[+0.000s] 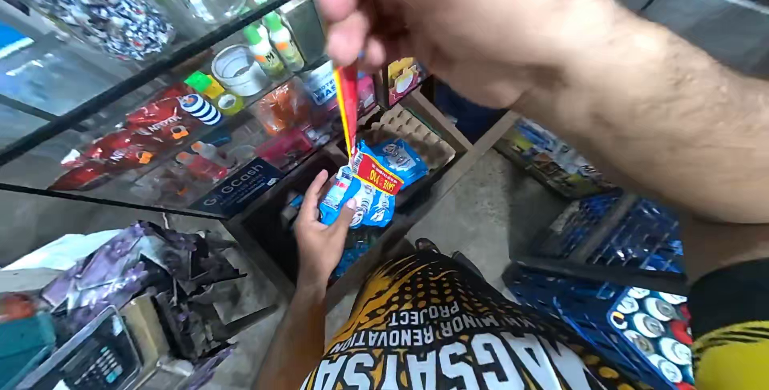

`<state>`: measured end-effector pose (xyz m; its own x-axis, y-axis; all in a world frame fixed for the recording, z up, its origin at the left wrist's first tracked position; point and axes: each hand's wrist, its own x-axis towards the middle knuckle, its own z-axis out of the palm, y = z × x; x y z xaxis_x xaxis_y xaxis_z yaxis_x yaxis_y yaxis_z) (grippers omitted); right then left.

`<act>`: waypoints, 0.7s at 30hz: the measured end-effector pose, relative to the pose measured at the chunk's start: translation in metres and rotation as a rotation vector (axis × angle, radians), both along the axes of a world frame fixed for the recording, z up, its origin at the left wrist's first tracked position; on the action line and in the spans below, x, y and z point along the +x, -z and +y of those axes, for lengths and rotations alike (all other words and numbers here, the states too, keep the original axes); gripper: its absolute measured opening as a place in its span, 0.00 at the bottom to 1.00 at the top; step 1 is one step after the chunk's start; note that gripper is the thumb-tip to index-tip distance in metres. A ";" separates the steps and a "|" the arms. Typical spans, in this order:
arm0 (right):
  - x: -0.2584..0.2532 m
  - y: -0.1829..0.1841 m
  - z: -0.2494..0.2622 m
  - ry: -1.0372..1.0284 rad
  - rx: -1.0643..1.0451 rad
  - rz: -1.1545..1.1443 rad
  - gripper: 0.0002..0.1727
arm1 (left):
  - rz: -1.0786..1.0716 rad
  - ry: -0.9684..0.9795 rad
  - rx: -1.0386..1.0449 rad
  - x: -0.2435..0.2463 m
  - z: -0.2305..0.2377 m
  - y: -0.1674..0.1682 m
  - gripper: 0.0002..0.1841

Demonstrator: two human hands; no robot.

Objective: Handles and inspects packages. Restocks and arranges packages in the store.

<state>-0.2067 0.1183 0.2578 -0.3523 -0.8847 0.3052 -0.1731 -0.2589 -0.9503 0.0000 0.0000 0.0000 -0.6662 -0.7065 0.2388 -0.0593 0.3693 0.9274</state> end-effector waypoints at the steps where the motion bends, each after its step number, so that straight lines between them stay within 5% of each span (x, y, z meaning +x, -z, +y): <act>1: -0.012 0.004 0.007 0.014 0.005 -0.053 0.14 | -0.036 -0.009 -0.018 0.003 -0.007 -0.006 0.34; 4: -0.051 0.027 0.038 0.060 0.081 -0.200 0.17 | -0.115 -0.016 -0.084 0.012 -0.022 -0.028 0.27; 7: -0.081 0.078 0.086 -0.002 0.119 -0.278 0.30 | -0.078 0.048 -0.155 0.016 -0.028 -0.045 0.25; 12: -0.079 0.243 0.184 -0.187 0.072 -0.250 0.25 | -0.017 0.214 -0.432 0.020 -0.037 -0.062 0.23; 17: -0.022 0.398 0.199 -0.134 0.107 -0.713 0.43 | -0.097 0.415 -0.704 0.017 -0.047 -0.090 0.20; 19: -0.015 0.420 0.195 0.077 0.142 -0.829 0.34 | -0.107 0.471 -0.716 0.013 -0.053 -0.101 0.20; 21: -0.017 0.412 0.181 0.260 0.236 -0.679 0.21 | -0.097 0.528 -0.750 0.010 -0.060 -0.112 0.19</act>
<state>-0.2239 0.2998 -0.1539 -0.6011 -0.7623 -0.2401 0.4416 -0.0664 -0.8948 0.0098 -0.0597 0.1122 -0.8990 0.0120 0.4378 0.2230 0.8729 0.4340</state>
